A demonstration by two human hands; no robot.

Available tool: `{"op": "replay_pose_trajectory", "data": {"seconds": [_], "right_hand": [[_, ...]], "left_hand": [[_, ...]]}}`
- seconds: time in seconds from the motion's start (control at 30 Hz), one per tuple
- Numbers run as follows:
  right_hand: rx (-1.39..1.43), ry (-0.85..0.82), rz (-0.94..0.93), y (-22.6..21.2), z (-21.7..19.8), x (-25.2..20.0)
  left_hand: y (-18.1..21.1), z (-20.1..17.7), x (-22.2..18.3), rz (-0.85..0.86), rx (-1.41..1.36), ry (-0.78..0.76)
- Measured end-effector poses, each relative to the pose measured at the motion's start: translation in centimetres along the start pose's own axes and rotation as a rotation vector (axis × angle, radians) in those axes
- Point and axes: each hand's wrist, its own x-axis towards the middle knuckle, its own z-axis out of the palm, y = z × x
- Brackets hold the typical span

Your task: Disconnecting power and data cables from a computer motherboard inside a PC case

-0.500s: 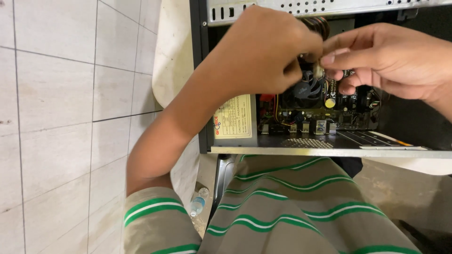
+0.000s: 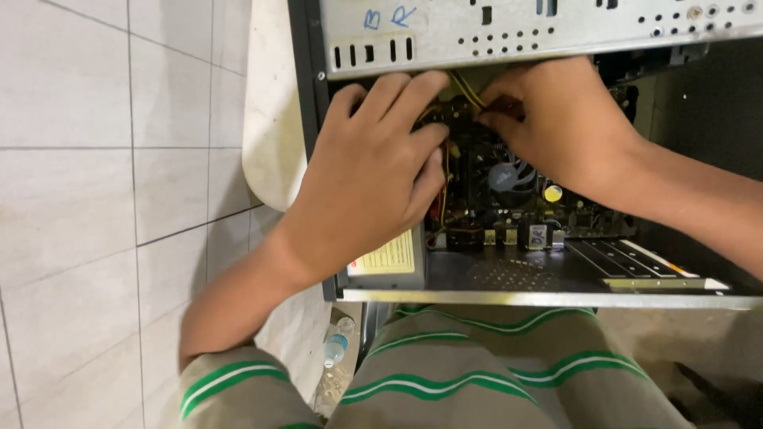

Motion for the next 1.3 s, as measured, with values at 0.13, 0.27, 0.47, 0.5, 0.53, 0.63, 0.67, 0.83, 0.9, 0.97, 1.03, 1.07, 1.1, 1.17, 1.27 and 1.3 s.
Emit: {"op": "replay_pose_trajectory", "data": {"seconds": [0.13, 0.27, 0.47, 0.5, 0.53, 0.63, 0.67, 0.83, 0.9, 0.97, 1.03, 1.07, 1.1, 1.17, 1.27, 1.3], "right_hand": [[-0.308, 0.041, -0.1, 1.4, 0.3, 0.6], [-0.554, -0.029, 0.116, 0.5, -0.5, 0.2], [-0.528, -0.076, -0.056, 1.0, -0.8, 1.5], [-0.527, -0.079, -0.048, 0.4, -1.2, 1.2], [-0.515, -0.121, -0.01, -0.3, -1.6, 0.8], [-0.589, -0.121, 0.043, -1.0, -3.4, -2.0], [-0.664, -0.091, 0.046, -0.9, -4.1, -3.2], [-0.769, 0.025, -0.04, 3.6, -4.3, -5.5], [-0.886, 0.032, -0.041, 5.0, -4.5, -6.0], [-0.761, -0.033, -0.046, 5.8, -4.7, -6.3], [-0.715, -0.04, -0.078, 6.0, -4.9, -6.1], [-0.673, -0.044, -0.114, 6.1, -5.0, -6.1], [-0.672, -0.045, -0.107, 6.1, -4.9, -6.1], [-0.649, -0.049, -0.028, 6.0, -4.6, -6.1], [-0.652, -0.055, 0.012, 5.3, -4.9, -6.0], [-0.651, -0.055, 0.014, 5.2, -5.0, -6.0]], "left_hand": [[-0.6, 0.8, 0.0, -0.025, -0.074, -0.062], [-1.1, 1.3, 0.1, -0.056, -0.174, -0.13], [-1.8, 1.6, -0.1, -0.059, -0.097, -0.141], [-2.0, 1.7, -0.1, -0.055, -0.103, -0.143], [-2.2, 1.7, -0.1, -0.069, -0.122, -0.15], [-2.8, 1.8, 0.2, -0.077, -0.169, -0.151], [-2.9, 1.9, 0.3, -0.085, -0.196, -0.158], [-3.2, 2.0, 0.9, -0.092, -0.236, -0.196], [-3.3, 2.2, 1.2, -0.096, -0.257, -0.222], [-3.2, 2.2, 1.3, -0.104, -0.273, -0.214], [-3.1, 2.3, 1.5, -0.098, -0.271, -0.224], [-3.1, 2.3, 1.5, -0.093, -0.265, -0.229], [-3.0, 2.3, 1.6, -0.088, -0.269, -0.232], [-2.8, 2.3, 1.6, -0.097, -0.253, -0.188], [-2.5, 2.4, 1.5, -0.085, -0.217, -0.212], [-2.5, 2.3, 1.5, -0.084, -0.217, -0.214]]}}
